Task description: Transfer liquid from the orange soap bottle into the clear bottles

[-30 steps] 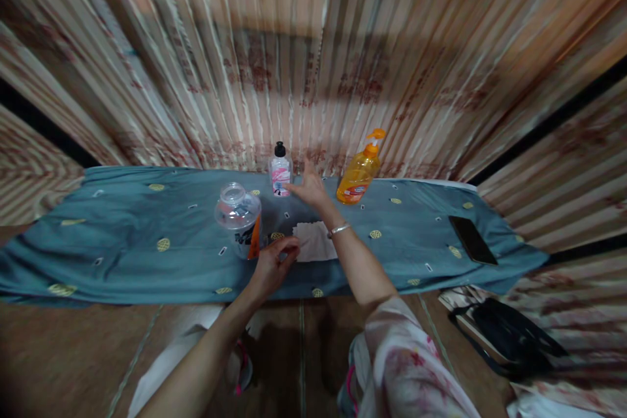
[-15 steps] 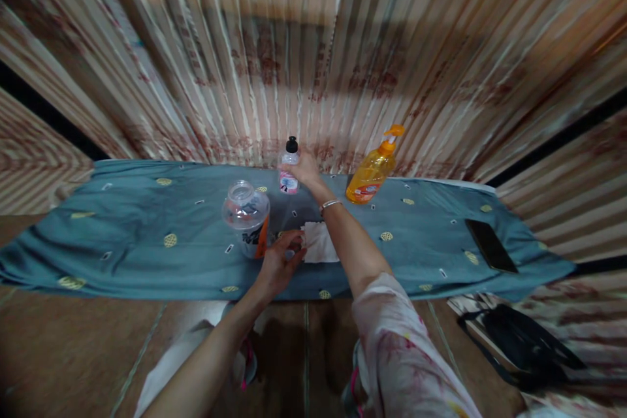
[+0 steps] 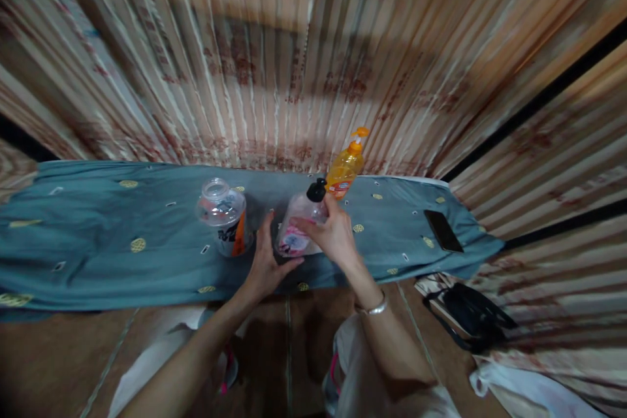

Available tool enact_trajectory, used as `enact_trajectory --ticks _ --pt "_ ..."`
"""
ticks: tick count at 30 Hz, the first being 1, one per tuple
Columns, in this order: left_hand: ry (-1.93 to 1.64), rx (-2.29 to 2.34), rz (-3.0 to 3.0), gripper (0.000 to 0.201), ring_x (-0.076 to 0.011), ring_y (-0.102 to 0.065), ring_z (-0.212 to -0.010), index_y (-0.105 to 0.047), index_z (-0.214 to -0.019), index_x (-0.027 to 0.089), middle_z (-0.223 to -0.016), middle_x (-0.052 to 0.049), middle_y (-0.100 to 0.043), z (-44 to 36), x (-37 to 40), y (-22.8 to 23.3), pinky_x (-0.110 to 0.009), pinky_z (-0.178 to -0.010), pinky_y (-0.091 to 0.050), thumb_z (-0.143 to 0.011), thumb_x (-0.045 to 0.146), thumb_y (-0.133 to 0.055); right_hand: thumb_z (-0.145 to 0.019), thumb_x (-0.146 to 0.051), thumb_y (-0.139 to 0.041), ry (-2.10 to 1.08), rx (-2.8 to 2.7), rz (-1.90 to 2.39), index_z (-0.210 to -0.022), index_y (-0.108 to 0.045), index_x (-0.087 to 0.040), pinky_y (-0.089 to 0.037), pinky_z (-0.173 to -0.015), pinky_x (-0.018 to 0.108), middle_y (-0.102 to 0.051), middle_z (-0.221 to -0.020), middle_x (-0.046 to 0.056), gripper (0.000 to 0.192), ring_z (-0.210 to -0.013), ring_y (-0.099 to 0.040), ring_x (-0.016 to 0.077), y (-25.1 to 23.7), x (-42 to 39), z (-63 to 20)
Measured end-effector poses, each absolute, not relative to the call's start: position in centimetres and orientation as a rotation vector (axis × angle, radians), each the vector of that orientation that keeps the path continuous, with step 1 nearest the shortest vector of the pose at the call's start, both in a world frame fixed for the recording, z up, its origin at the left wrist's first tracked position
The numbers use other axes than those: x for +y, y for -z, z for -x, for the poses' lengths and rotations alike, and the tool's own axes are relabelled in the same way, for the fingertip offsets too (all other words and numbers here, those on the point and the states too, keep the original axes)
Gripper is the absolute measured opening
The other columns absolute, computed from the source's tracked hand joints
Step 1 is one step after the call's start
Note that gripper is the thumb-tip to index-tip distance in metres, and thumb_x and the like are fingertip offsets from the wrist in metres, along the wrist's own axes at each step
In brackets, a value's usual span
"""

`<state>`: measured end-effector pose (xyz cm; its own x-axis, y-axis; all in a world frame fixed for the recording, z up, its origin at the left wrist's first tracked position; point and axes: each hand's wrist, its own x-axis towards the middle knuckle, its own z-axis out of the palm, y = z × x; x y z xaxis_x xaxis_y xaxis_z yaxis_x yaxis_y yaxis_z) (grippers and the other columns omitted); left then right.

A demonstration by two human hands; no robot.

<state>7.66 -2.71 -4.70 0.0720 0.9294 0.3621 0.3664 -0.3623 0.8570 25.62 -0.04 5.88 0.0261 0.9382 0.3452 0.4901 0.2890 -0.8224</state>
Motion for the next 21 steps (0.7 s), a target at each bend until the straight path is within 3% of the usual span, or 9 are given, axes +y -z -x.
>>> enact_trajectory --ticks 4,9,11,14,17,21 --pt "-1.124 1.139 -1.629 0.123 -0.0363 -0.046 -0.151 -0.019 -0.163 0.02 -0.163 -0.021 -0.045 -8.3 -4.4 3.4 -0.053 -0.125 -0.04 -0.068 0.044 -0.092 -0.07 -0.055 -0.086 -0.756 -1.603 1.397 -0.112 -0.069 -0.022 -0.056 -0.078 0.036 -0.079 -0.097 0.005 0.056 -0.084 -0.072 0.024 -3.8 -3.5 -25.3" --pt "-0.967 1.116 -1.415 0.103 -0.0308 -0.07 -0.12 -0.038 -0.154 0.016 -0.134 -0.013 -0.07 -9.2 -5.5 3.4 -0.045 -0.108 -0.056 -0.068 0.037 -0.091 -0.067 -0.057 -0.088 -0.84 -1.546 1.334 -0.12 -0.069 -0.023 -0.058 -0.086 0.038 -0.08 -0.11 0.007 0.066 -0.098 -0.074 0.0277 -2.2 -4.6 -26.0" --pt "-0.917 1.113 -1.387 0.097 -0.0293 -0.072 -0.114 -0.044 -0.15 0.017 -0.129 -0.011 -0.072 -9.5 -5.8 4.0 -0.044 -0.105 -0.058 -0.067 0.036 -0.091 -0.068 -0.06 -0.087 -0.889 -1.466 1.268 -0.124 -0.068 -0.024 -0.058 -0.093 0.04 -0.079 -0.118 0.009 0.069 -0.106 -0.074 0.0289 -1.7 -4.5 -26.5" --pt "-0.882 1.109 -1.398 0.094 -0.0303 -0.071 -0.119 -0.049 -0.145 0.018 -0.131 -0.011 -0.072 -10.1 -6.2 4.7 -0.045 -0.109 -0.055 -0.064 0.035 -0.093 -0.076 -0.064 -0.08 -0.975 -1.316 1.169 -0.119 -0.071 -0.025 -0.057 -0.097 0.04 -0.08 -0.117 0.009 0.059 -0.109 -0.074 0.0271 -1.1 -4.4 -26.9" --pt "-0.861 1.093 -1.392 0.091 -0.0312 -0.069 -0.123 -0.051 -0.142 0.017 -0.132 -0.012 -0.072 -10.6 -6.7 4.8 -0.046 -0.112 -0.053 -0.063 0.033 -0.094 -0.079 -0.064 -0.078 -1.02 -1.211 1.156 -0.104 -0.076 -0.025 -0.058 -0.091 0.038 -0.082 -0.106 0.007 0.046 -0.102 -0.075 0.0249 -0.8 -4.4 -27.0" --pt "-0.835 1.028 -1.322 0.081 -0.0287 -0.072 -0.115 -0.055 -0.136 0.018 -0.123 -0.008 -0.075 -11.1 -7.1 4.2 -0.042 -0.107 -0.055 -0.064 0.029 -0.091 -0.075 -0.068 -0.08 -1.088 -1.146 1.198 -0.091 -0.075 -0.024 -0.056 -0.078 0.034 -0.082 -0.095 0.007 0.047 -0.089 -0.073 0.0223 -1.0 -4.5 -27.2"
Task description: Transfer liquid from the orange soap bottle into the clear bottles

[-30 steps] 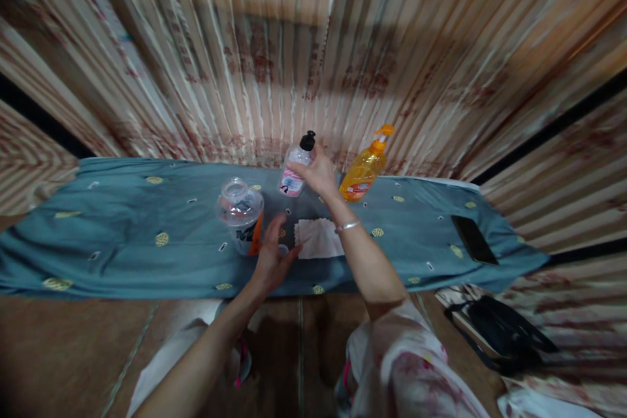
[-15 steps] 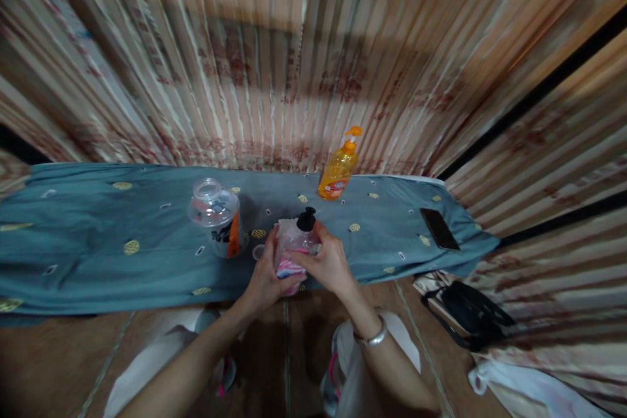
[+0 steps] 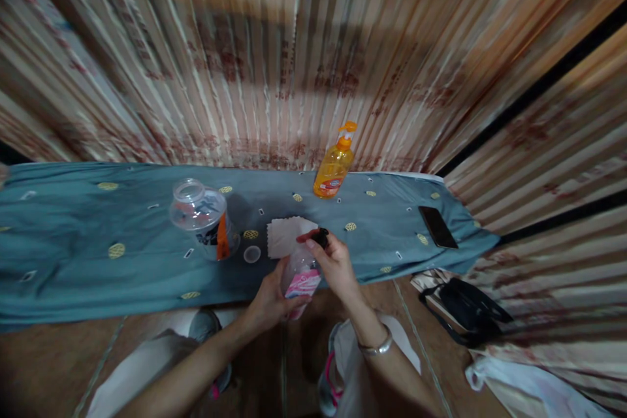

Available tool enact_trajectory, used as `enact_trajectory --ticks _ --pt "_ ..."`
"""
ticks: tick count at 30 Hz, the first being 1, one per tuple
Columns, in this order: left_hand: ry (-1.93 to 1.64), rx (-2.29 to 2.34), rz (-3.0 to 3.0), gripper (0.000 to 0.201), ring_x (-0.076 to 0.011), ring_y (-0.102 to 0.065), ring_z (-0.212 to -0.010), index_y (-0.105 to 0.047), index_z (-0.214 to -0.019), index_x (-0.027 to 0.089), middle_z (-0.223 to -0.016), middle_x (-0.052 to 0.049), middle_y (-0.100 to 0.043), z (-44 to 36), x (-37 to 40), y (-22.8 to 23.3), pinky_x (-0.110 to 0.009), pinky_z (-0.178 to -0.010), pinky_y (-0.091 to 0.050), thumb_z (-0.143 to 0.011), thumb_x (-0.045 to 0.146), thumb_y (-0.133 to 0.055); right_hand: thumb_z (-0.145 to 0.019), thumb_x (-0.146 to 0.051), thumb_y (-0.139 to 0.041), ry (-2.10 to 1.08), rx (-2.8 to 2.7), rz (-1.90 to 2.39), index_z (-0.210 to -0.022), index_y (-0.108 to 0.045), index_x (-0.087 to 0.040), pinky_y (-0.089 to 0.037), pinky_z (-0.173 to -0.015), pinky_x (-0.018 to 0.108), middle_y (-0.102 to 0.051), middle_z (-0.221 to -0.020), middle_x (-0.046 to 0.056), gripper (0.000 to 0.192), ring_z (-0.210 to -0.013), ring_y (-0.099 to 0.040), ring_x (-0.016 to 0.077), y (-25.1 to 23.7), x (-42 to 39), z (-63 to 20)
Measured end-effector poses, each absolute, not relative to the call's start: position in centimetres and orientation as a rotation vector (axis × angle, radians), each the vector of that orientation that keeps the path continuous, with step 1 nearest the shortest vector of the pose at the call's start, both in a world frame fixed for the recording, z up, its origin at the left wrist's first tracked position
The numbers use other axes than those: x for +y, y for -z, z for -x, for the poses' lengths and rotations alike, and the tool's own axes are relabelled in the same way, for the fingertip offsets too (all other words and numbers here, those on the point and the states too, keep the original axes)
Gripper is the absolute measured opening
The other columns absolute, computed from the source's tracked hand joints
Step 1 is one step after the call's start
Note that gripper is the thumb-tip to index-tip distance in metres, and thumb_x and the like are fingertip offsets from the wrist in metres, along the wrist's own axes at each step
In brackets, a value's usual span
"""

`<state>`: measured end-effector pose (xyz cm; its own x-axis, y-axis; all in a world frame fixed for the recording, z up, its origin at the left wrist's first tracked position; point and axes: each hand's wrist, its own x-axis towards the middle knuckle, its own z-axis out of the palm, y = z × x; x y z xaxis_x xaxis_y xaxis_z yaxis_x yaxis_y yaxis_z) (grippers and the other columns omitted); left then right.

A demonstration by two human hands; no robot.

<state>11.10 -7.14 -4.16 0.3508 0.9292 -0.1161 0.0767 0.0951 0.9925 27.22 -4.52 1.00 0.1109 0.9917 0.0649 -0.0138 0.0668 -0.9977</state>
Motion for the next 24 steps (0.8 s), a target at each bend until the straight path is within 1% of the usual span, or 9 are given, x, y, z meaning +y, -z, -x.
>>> enact_trajectory --ticks 3,5,9,12,14,17,19,22,24 --pt "-0.8 0.989 -1.275 0.074 -0.0266 -0.072 -0.109 -0.056 -0.132 0.018 -0.117 -0.007 -0.075 -11.3 -7.4 3.9 -0.038 -0.102 -0.056 -0.066 0.029 -0.088 -0.072 -0.068 -0.082 -1.138 -1.129 1.219 -0.088 -0.074 -0.024 -0.055 -0.076 0.032 -0.082 -0.092 0.006 0.048 -0.085 -0.072 0.0208 -1.2 -4.7 -27.6" --pt "-0.792 0.969 -1.261 0.073 -0.0258 -0.071 -0.107 -0.056 -0.13 0.018 -0.116 -0.006 -0.075 -11.3 -7.5 4.1 -0.037 -0.099 -0.056 -0.066 0.031 -0.088 -0.073 -0.068 -0.082 -1.152 -1.128 1.234 -0.089 -0.073 -0.023 -0.054 -0.075 0.031 -0.082 -0.092 0.006 0.048 -0.083 -0.071 0.0201 -1.2 -4.8 -27.9" --pt "-0.784 0.917 -1.221 0.074 -0.0251 -0.07 -0.101 -0.056 -0.126 0.017 -0.111 -0.006 -0.074 -11.2 -7.7 4.7 -0.036 -0.092 -0.055 -0.065 0.04 -0.09 -0.074 -0.068 -0.081 -1.18 -1.158 1.253 -0.09 -0.074 -0.024 -0.055 -0.076 0.032 -0.083 -0.095 0.006 0.048 -0.085 -0.071 0.021 -0.9 -4.8 -28.3" --pt "-0.771 0.896 -1.202 0.076 -0.0238 -0.068 -0.095 -0.057 -0.124 0.017 -0.105 -0.005 -0.073 -11.1 -7.7 4.7 -0.034 -0.088 -0.055 -0.063 0.046 -0.092 -0.074 -0.072 -0.078 -1.218 -1.194 1.254 -0.09 -0.075 -0.024 -0.058 -0.079 0.035 -0.083 -0.096 0.006 0.051 -0.089 -0.073 0.0232 -0.7 -4.6 -28.6" --pt "-0.757 0.898 -1.199 0.075 -0.0234 -0.068 -0.094 -0.059 -0.122 0.016 -0.102 -0.004 -0.073 -11.1 -7.7 4.4 -0.033 -0.086 -0.055 -0.061 0.045 -0.093 -0.073 -0.075 -0.077 -1.246 -1.194 1.228 -0.093 -0.076 -0.024 -0.059 -0.085 0.039 -0.082 -0.099 0.007 0.054 -0.092 -0.075 0.0254 -0.5 -4.5 -28.7" --pt "-0.764 0.907 -1.189 0.075 -0.0234 -0.068 -0.094 -0.058 -0.124 0.016 -0.103 -0.004 -0.074 -10.9 -7.6 3.8 -0.033 -0.086 -0.055 -0.062 0.041 -0.092 -0.069 -0.074 -0.081 -1.247 -1.161 1.159 -0.103 -0.075 -0.026 -0.059 -0.092 0.042 -0.082 -0.104 0.008 0.06 -0.098 -0.076 0.027 0.0 -4.2 -28.8" --pt "-0.779 0.936 -1.205 0.076 -0.0234 -0.068 -0.095 -0.057 -0.126 0.017 -0.104 -0.004 -0.074 -10.8 -7.4 3.5 -0.033 -0.087 -0.055 -0.062 0.04 -0.091 -0.067 -0.07 -0.085 -1.21 -1.148 1.137 -0.104 -0.074 -0.027 -0.06 -0.09 0.04 -0.082 -0.105 0.007 0.058 -0.097 -0.076 0.0262 0.3 -4.0 -28.9" --pt "-0.757 0.983 -1.238 0.073 -0.0235 -0.069 -0.097 -0.056 -0.127 0.017 -0.105 -0.003 -0.075 -10.6 -7.2 3.4 -0.034 -0.088 -0.055 -0.063 0.033 -0.089 -0.063 -0.065 -0.09 -1.154 -1.129 1.153 -0.094 -0.072 -0.027 -0.06 -0.08 0.036 -0.082 -0.102 0.006 0.052 -0.09 -0.075 0.0238 0.7 -3.8 -29.1" --pt "-0.747 0.984 -1.242 0.072 -0.0238 -0.069 -0.099 -0.056 -0.128 0.017 -0.107 -0.003 -0.075 -10.5 -7.1 3.5 -0.034 -0.09 -0.055 -0.064 0.031 -0.088 -0.063 -0.063 -0.09 -1.155 -1.12 1.171 -0.093 -0.072 -0.026 -0.06 -0.079 0.036 -0.082 -0.103 0.007 0.051 -0.089 -0.075 0.0231 0.8 -3.8 -29.1"
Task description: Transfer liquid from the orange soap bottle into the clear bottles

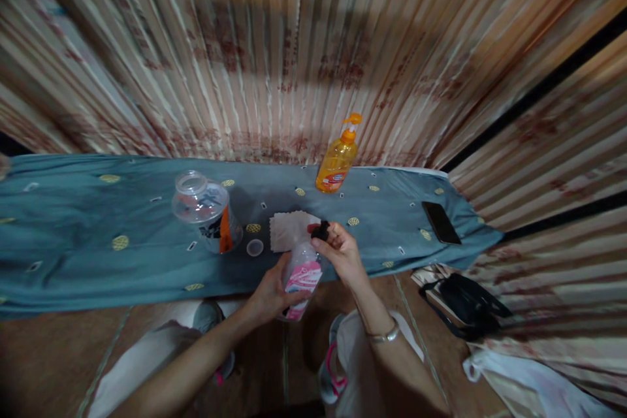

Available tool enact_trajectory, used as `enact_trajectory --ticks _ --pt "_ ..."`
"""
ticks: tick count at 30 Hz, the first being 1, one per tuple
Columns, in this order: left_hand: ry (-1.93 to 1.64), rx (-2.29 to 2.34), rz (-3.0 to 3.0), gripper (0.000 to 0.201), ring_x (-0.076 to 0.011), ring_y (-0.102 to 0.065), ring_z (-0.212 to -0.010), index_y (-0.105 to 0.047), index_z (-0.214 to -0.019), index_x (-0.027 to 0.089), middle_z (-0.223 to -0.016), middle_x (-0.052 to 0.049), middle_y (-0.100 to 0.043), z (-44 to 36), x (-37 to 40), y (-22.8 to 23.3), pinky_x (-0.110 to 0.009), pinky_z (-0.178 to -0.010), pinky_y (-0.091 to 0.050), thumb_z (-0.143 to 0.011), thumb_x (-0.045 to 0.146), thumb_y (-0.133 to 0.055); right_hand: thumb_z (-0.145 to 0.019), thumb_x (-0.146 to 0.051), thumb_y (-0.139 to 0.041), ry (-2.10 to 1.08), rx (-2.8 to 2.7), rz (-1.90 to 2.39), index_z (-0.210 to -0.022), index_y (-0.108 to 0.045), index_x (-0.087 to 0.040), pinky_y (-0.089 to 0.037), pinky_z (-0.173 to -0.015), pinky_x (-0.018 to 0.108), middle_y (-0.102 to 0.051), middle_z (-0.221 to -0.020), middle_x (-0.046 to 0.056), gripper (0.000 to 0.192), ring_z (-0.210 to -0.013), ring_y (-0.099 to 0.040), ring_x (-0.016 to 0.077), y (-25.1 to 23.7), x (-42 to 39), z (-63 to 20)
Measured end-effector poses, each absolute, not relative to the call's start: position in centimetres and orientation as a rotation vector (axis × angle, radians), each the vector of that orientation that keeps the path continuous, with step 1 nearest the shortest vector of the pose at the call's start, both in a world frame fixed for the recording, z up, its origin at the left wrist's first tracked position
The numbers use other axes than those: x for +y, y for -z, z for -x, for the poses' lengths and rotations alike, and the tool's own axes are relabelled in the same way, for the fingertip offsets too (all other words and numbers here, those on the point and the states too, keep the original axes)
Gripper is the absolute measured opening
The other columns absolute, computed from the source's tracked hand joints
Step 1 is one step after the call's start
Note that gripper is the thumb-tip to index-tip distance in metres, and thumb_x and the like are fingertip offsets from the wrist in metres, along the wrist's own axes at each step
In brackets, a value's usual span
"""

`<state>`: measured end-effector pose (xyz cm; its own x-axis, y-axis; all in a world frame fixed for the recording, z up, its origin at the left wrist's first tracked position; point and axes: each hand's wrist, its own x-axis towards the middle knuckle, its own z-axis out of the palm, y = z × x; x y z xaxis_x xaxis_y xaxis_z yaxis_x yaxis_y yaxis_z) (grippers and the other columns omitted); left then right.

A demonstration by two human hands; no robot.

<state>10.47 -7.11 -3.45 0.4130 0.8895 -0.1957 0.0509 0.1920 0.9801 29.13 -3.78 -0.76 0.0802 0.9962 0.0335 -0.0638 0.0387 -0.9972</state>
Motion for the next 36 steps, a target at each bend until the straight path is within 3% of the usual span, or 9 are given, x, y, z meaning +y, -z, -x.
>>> enact_trajectory --ticks 9,16,23,26,30,36 --pt "-0.735 1.045 -1.251 0.074 -0.0238 -0.071 -0.096 -0.055 -0.127 0.017 -0.105 -0.003 -0.076 -10.4 -7.0 3.6 -0.035 -0.09 -0.056 -0.063 0.031 -0.091 -0.071 -0.066 -0.084 -1.285 -1.118 1.136 -0.104 -0.073 -0.026 -0.058 -0.098 0.043 -0.081 -0.112 0.008 0.053 -0.108 -0.074 0.0278 -0.1 -4.1 -28.9" --pt "-0.729 1.035 -1.301 0.072 -0.0235 -0.071 -0.097 -0.057 -0.126 0.019 -0.104 -0.002 -0.077 -10.4 -6.9 3.6 -0.035 -0.089 -0.058 -0.064 0.032 -0.09 -0.064 -0.069 -0.087 -1.188 -1.11 1.191 -0.09 -0.067 -0.028 -0.06 -0.095 0.045 -0.081 -0.099 0.005 0.053 -0.102 -0.075 0.0282 0.5 -3.7 -29.3" --pt "-0.742 1.071 -1.309 0.071 -0.023 -0.069 -0.093 -0.056 -0.126 0.017 -0.101 -0.002 -0.075 -10.4 -6.9 3.8 -0.034 -0.088 -0.055 -0.064 0.031 -0.088 -0.07 -0.066 -0.084 -1.301 -1.069 1.128 -0.102 -0.072 -0.026 -0.053 -0.109 0.048 -0.081 -0.11 0.009 0.053 -0.112 -0.074 0.0296 -0.1 -3.9 -29.3" --pt "-0.741 1.059 -1.286 0.072 -0.0231 -0.07 -0.093 -0.056 -0.126 0.017 -0.101 -0.003 -0.075 -10.5 -6.8 3.9 -0.034 -0.087 -0.056 -0.064 0.031 -0.089 -0.064 -0.071 -0.086 -1.224 -1.067 1.173 -0.101 -0.069 -0.028 -0.056 -0.105 0.049 -0.081 -0.11 0.008 0.06 -0.11 -0.074 0.0297 0.3 -3.7 -29.4" --pt "-0.733 1.067 -1.284 0.073 -0.0237 -0.071 -0.095 -0.056 -0.128 0.017 -0.102 -0.003 -0.076 -10.5 -6.9 3.8 -0.034 -0.09 -0.057 -0.064 0.029 -0.09 -0.056 -0.07 -0.09 -1.154 -1.065 1.217 -0.086 -0.061 -0.028 -0.059 -0.098 0.048 -0.081 -0.1 0.005 0.059 -0.102 -0.075 0.0289 0.9 -3.4 -29.5" --pt "-0.755 1.071 -1.265 0.073 -0.0249 -0.073 -0.098 -0.056 -0.129 0.015 -0.107 -0.005 -0.077 -10.4 -6.8 3.1 -0.036 -0.092 -0.059 -0.064 0.024 -0.089 -0.072 -0.074 -0.078 -1.183 -1.136 1.203 -0.096 -0.067 -0.027 -0.056 -0.101 0.046 -0.08 -0.104 0.007 0.053 -0.11 -0.073 0.0288 0.4 -3.7 -29.4"
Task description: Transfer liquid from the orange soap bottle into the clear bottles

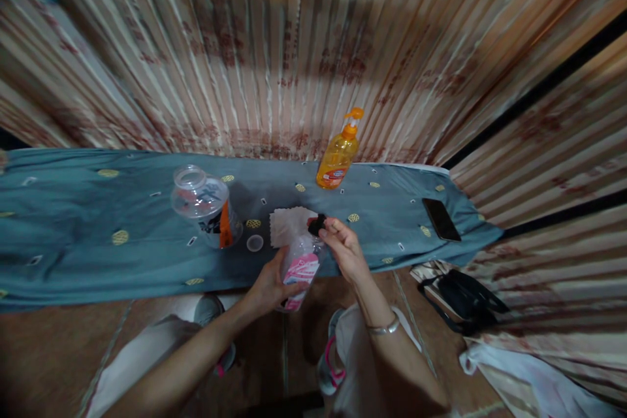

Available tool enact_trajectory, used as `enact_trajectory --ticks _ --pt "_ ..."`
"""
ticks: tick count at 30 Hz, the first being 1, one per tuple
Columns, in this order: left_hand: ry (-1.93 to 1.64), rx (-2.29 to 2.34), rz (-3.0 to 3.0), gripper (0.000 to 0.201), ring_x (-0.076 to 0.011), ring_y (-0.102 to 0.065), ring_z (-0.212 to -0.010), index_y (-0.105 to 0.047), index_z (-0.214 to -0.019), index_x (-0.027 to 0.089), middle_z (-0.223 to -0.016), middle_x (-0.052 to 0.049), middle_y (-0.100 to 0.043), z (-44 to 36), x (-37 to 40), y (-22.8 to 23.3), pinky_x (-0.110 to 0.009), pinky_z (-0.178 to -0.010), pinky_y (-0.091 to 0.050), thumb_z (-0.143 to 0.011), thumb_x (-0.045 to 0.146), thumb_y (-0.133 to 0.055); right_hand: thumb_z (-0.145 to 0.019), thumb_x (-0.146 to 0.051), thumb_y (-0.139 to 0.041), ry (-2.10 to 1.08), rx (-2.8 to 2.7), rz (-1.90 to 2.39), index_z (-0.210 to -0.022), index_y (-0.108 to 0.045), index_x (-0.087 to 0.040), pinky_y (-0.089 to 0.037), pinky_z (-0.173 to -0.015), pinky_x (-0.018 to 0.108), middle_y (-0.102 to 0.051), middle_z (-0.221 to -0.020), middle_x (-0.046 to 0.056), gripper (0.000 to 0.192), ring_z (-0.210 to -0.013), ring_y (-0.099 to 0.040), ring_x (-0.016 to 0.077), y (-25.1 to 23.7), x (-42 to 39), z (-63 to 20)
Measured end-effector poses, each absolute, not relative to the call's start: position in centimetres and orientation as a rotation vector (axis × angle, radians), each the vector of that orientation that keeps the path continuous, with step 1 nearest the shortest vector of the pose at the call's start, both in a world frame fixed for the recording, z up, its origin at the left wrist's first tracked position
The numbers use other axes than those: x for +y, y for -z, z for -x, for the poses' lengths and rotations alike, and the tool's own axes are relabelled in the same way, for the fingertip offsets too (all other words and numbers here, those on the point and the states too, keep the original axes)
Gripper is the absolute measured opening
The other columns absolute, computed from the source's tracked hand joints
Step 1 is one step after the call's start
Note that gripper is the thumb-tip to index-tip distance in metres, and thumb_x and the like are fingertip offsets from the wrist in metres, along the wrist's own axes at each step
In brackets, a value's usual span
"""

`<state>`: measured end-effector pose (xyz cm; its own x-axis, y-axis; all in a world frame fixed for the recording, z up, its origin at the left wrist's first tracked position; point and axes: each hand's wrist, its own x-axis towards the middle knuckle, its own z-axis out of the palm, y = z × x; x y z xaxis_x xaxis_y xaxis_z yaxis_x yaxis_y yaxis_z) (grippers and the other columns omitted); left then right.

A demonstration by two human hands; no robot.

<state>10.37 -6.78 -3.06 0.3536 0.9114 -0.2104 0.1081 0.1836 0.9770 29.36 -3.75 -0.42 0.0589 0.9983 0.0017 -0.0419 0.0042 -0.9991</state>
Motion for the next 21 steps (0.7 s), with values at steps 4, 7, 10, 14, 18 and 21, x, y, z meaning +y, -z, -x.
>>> enact_trajectory --ticks 4,7,10,14,18,21 --pt "-0.745 1.083 -1.29 0.07 -0.0241 -0.072 -0.098 -0.058 -0.126 0.017 -0.106 -0.003 -0.077 -10.4 -6.8 2.8 -0.035 -0.091 -0.058 -0.064 0.024 -0.09 -0.07 -0.071 -0.081 -1.2 -1.135 1.168 -0.099 -0.068 -0.028 -0.056 -0.101 0.046 -0.08 -0.103 0.007 0.054 -0.106 -0.074 0.0283 0.3 -3.8 -29.3" --pt "-0.732 1.068 -1.282 0.068 -0.0239 -0.072 -0.098 -0.058 -0.125 0.017 -0.106 -0.003 -0.077 -10.4 -6.9 3.0 -0.035 -0.091 -0.058 -0.065 0.025 -0.09 -0.065 -0.068 -0.087 -1.177 -1.112 1.181 -0.093 -0.065 -0.028 -0.057 -0.097 0.046 -0.08 -0.098 0.005 0.053 -0.102 -0.074 0.0274 0.6 -3.6 -29.4" --pt "-0.755 1.047 -1.264 0.071 -0.0242 -0.072 -0.099 -0.057 -0.127 0.017 -0.108 -0.004 -0.077 -10.5 -6.9 3.3 -0.035 -0.091 -0.058 -0.065 0.027 -0.09 -0.065 -0.066 -0.087 -1.181 -1.097 1.204 -0.09 -0.066 -0.028 -0.057 -0.099 0.046 -0.08 -0.1 0.004 0.05 -0.102 -0.074 0.0269 0.7 -3.6 -29.4" --pt "-0.773 1.046 -1.26 0.072 -0.0251 -0.072 -0.1 -0.056 -0.129 0.017 -0.11 -0.005 -0.076 -10.4 -6.9 3.6 -0.035 -0.092 -0.057 -0.066 0.028 -0.09 -0.071 -0.065 -0.084 -1.24 -1.08 1.155 -0.098 -0.071 -0.027 -0.054 -0.105 0.047 -0.081 -0.104 0.006 0.048 -0.107 -0.074 0.0277 0.4 -3.8 -29.3" --pt "-0.779 1.023 -1.263 0.069 -0.025 -0.072 -0.099 -0.057 -0.126 0.016 -0.109 -0.005 -0.076 -10.5 -6.8 3.8 -0.036 -0.093 -0.057 -0.065 0.027 -0.089 -0.068 -0.063 -0.088 -1.207 -1.078 1.124 -0.097 -0.071 -0.028 -0.055 -0.103 0.045 -0.081 -0.1 0.005 0.049 -0.105 -0.074 0.0268 0.7 -3.6 -29.4" --pt "-0.789 1.008 -1.246 0.071 -0.0252 -0.072 -0.1 -0.057 -0.127 0.015 -0.11 -0.006 -0.076 -10.6 -6.8 3.9 -0.036 -0.093 -0.057 -0.064 0.026 -0.089 -0.061 -0.063 -0.092 -1.158 -1.063 1.153 -0.089 -0.069 -0.027 -0.058 -0.097 0.044 -0.081 -0.095 0.004 0.051 -0.098 -0.075 0.026 1.1 -3.4 -29.5"
